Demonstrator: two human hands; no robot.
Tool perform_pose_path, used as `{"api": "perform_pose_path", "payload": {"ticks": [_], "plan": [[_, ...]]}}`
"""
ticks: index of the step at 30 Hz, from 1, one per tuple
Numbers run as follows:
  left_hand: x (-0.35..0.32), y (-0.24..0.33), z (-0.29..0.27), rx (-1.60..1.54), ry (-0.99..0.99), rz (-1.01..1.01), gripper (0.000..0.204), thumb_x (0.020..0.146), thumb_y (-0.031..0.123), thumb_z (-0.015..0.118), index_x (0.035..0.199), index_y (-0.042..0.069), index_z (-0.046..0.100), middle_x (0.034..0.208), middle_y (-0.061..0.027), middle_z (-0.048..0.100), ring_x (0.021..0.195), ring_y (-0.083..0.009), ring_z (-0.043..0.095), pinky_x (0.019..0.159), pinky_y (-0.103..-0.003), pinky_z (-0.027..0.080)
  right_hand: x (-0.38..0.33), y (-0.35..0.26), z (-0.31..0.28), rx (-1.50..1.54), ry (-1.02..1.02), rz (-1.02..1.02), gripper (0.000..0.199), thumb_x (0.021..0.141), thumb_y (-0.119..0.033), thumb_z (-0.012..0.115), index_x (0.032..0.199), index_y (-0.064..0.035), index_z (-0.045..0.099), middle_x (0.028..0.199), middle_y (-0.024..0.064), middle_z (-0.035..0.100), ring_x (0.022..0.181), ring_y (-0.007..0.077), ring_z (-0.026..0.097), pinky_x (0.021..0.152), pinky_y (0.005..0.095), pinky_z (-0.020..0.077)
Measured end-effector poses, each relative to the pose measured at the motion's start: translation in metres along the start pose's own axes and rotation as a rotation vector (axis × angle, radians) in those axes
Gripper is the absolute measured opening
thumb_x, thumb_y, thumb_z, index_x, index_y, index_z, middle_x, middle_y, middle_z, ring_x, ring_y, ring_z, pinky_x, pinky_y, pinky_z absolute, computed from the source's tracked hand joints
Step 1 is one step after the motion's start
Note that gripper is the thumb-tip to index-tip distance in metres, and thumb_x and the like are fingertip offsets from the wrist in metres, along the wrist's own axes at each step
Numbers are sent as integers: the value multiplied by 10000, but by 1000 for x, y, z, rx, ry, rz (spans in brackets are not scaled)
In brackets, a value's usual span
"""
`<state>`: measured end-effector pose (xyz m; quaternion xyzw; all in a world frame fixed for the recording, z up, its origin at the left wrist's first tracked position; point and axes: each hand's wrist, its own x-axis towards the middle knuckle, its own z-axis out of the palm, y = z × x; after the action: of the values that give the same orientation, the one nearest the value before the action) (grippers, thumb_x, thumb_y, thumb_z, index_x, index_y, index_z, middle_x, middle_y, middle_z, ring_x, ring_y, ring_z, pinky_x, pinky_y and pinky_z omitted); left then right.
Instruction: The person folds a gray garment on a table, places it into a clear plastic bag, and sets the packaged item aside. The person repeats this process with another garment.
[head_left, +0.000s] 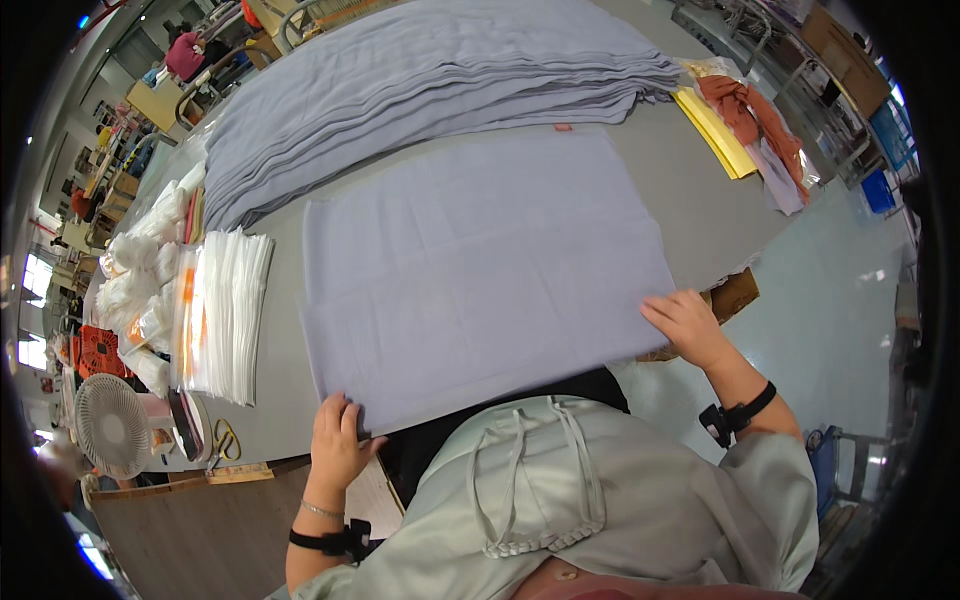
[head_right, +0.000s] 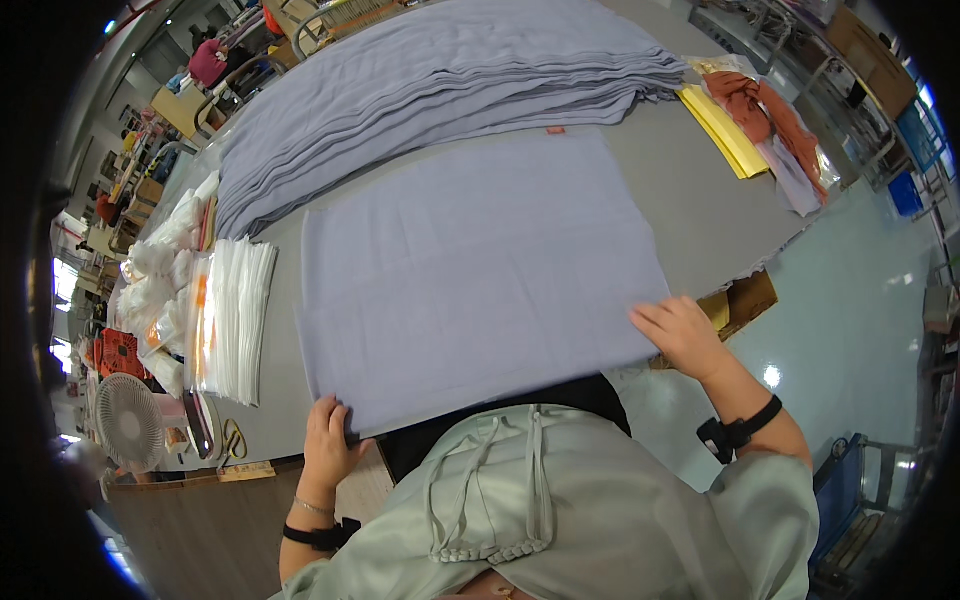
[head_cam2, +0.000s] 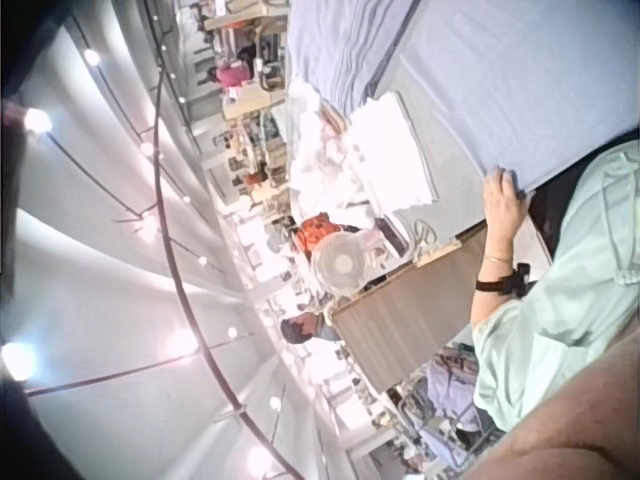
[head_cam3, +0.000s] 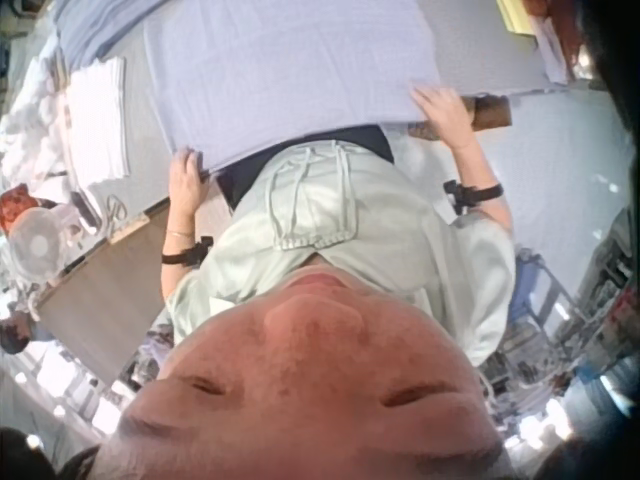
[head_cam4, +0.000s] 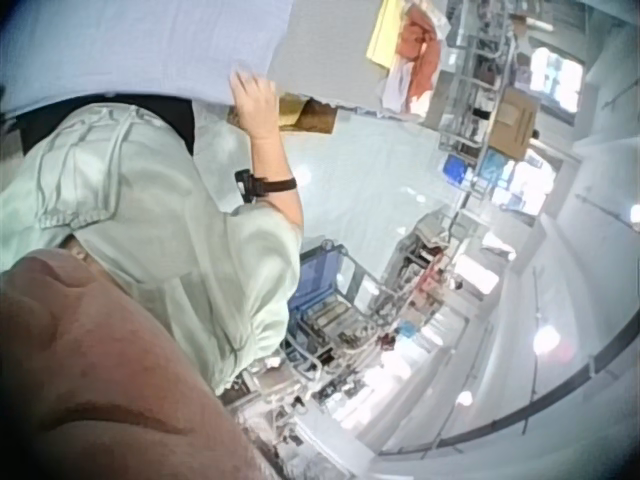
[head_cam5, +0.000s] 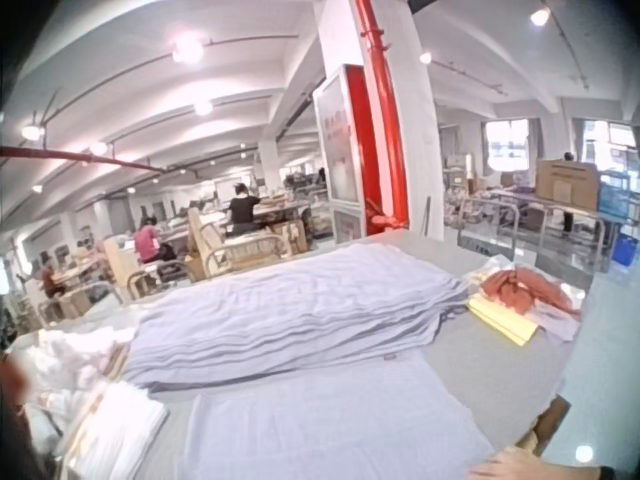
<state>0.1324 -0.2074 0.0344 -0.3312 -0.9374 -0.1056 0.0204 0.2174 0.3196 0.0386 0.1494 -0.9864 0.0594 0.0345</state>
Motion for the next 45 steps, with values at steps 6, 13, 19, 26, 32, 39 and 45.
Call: {"api": "perform_pose_path", "payload": {"ticks": [6,13,19,26,32,39,45], "plan": [[-31,-10,-53,-737,182,-348,303,627,-124,437,877,-8,565,898,-101,625,892,-215,623,774,-310,492,-4,14,-37,687,306,349,275,664,27,560,926,-13,632,896,111,659,826,267,619,764,331,488],[116,-92,-22,-483,337,-633,232,882,132,587,1018,-51,632,796,-102,656,724,-186,595,693,-280,474,148,65,10,319,421,565,230,731,-81,665,954,-30,645,843,183,657,790,329,637,727,347,501],[151,-88,32,-27,659,-383,426,876,150,583,1273,14,513,1296,-236,505,1177,-417,485,991,-416,399,169,51,25,-64,419,597,430,746,-157,704,1146,-51,589,1150,188,582,1083,373,540,905,454,443],[107,-63,47,54,383,-483,565,884,201,576,1356,-46,386,1386,-287,375,1269,-419,396,1034,-459,358,114,29,49,3,283,379,573,815,-293,669,1273,4,495,1338,195,454,1257,365,407,1051,455,332],[92,-52,39,228,230,-595,224,858,194,621,910,-9,544,933,-172,549,910,-374,524,794,-447,446,104,35,37,-81,234,835,447,841,-331,652,1087,31,561,1180,175,533,1135,343,483,928,452,406],[84,-50,30,52,238,-749,231,873,183,612,956,-15,528,882,-230,622,852,-409,595,719,-471,480,106,45,43,305,212,690,357,810,-202,704,1080,-20,558,1044,185,596,985,361,581,823,426,474],[71,-73,15,-479,266,-728,468,852,153,638,1264,9,466,923,-229,629,838,-329,621,734,-397,493,99,55,40,653,364,591,586,801,-19,638,1353,-62,446,1267,234,548,1149,357,553,962,391,439]]}}
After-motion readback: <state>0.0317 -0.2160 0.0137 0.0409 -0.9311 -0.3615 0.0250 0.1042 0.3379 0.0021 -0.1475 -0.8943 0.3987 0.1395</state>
